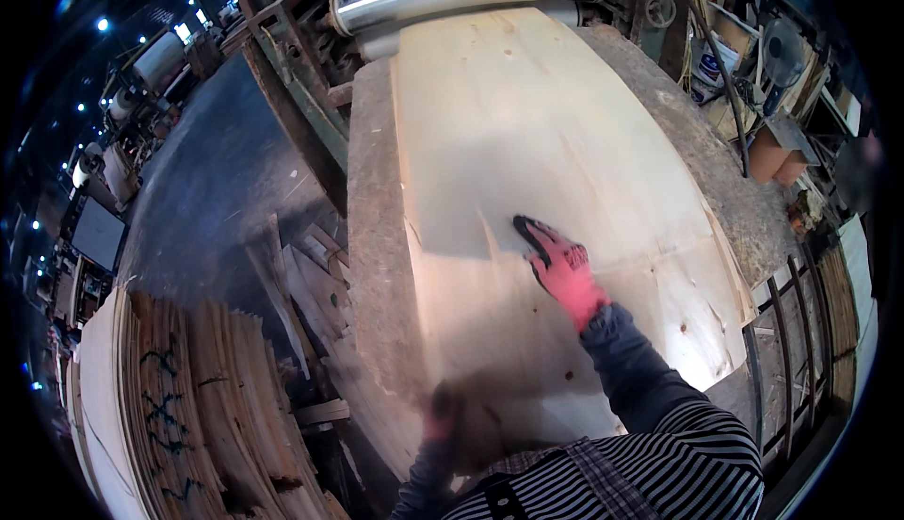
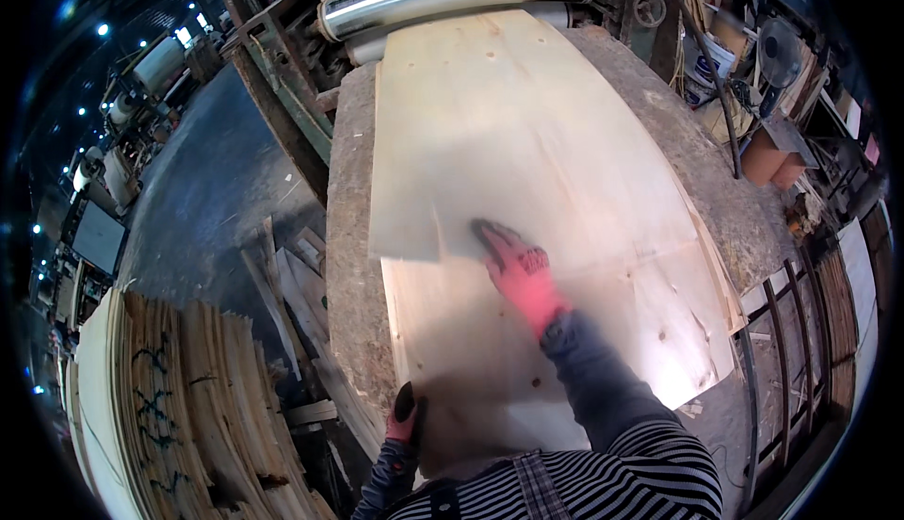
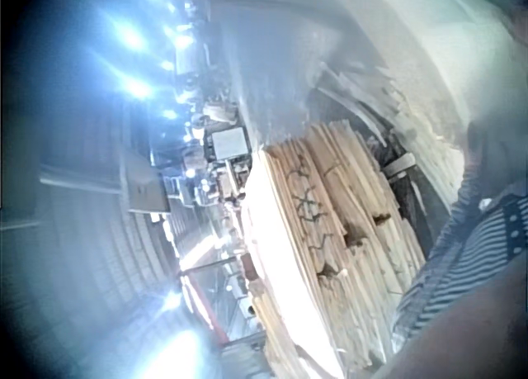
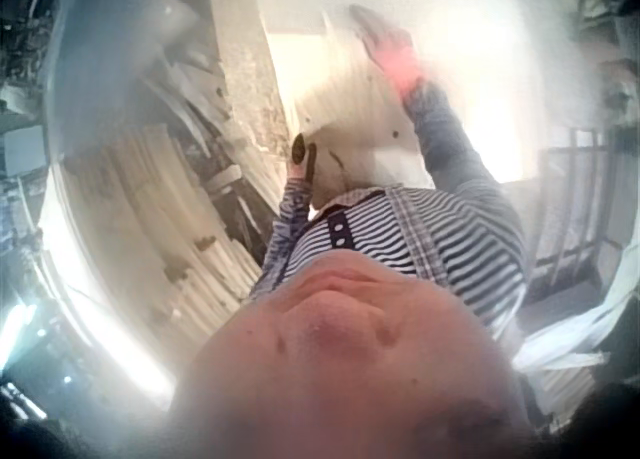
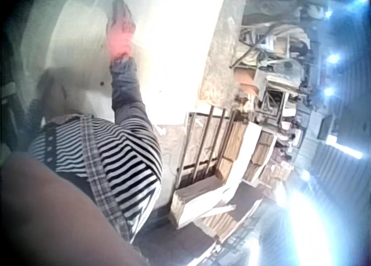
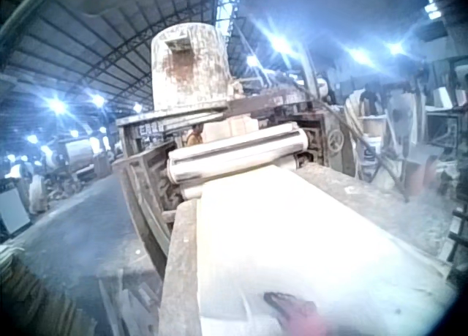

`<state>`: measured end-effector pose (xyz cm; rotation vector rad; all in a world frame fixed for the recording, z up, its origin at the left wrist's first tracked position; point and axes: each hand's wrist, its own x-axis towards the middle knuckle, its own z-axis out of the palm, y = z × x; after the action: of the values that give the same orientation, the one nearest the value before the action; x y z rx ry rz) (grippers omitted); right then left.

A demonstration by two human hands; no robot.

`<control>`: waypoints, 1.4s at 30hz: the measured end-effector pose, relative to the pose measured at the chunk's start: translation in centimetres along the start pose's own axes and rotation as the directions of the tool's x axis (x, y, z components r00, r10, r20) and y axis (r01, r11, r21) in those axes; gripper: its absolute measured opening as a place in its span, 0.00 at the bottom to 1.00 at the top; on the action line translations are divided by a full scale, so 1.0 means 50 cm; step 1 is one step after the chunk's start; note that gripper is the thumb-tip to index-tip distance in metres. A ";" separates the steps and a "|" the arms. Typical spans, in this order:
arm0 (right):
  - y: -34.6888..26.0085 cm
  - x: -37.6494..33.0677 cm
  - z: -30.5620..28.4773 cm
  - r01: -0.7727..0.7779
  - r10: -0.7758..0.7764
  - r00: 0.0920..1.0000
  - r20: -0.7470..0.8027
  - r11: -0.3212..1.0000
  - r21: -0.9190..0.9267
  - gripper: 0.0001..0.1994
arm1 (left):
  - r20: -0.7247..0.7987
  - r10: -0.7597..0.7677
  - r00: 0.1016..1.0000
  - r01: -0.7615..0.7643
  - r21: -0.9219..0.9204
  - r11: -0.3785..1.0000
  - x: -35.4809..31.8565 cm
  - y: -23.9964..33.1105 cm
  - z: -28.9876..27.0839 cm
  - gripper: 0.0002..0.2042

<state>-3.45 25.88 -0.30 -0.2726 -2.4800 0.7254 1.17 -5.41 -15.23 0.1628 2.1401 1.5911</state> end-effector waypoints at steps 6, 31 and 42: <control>0.115 0.114 0.129 0.037 -0.042 0.999 -0.012 0.953 -0.302 0.28 | 0.001 -0.075 0.997 0.075 -0.008 0.997 -0.019 0.108 0.011 0.24; -0.095 -0.570 -0.190 0.258 -0.268 0.931 0.247 0.963 0.071 0.38 | 0.216 0.324 0.921 -0.181 -0.500 0.847 -0.115 0.391 0.000 0.11; -0.152 -0.367 -0.215 0.029 -0.018 0.980 0.196 0.998 -0.056 0.34 | 0.005 0.509 0.861 -0.465 0.414 0.783 0.023 0.027 -0.060 0.27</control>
<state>17.47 18.21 3.47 -0.2013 -2.6888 0.7004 -1.37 -7.16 -13.65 0.8513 2.6438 1.3983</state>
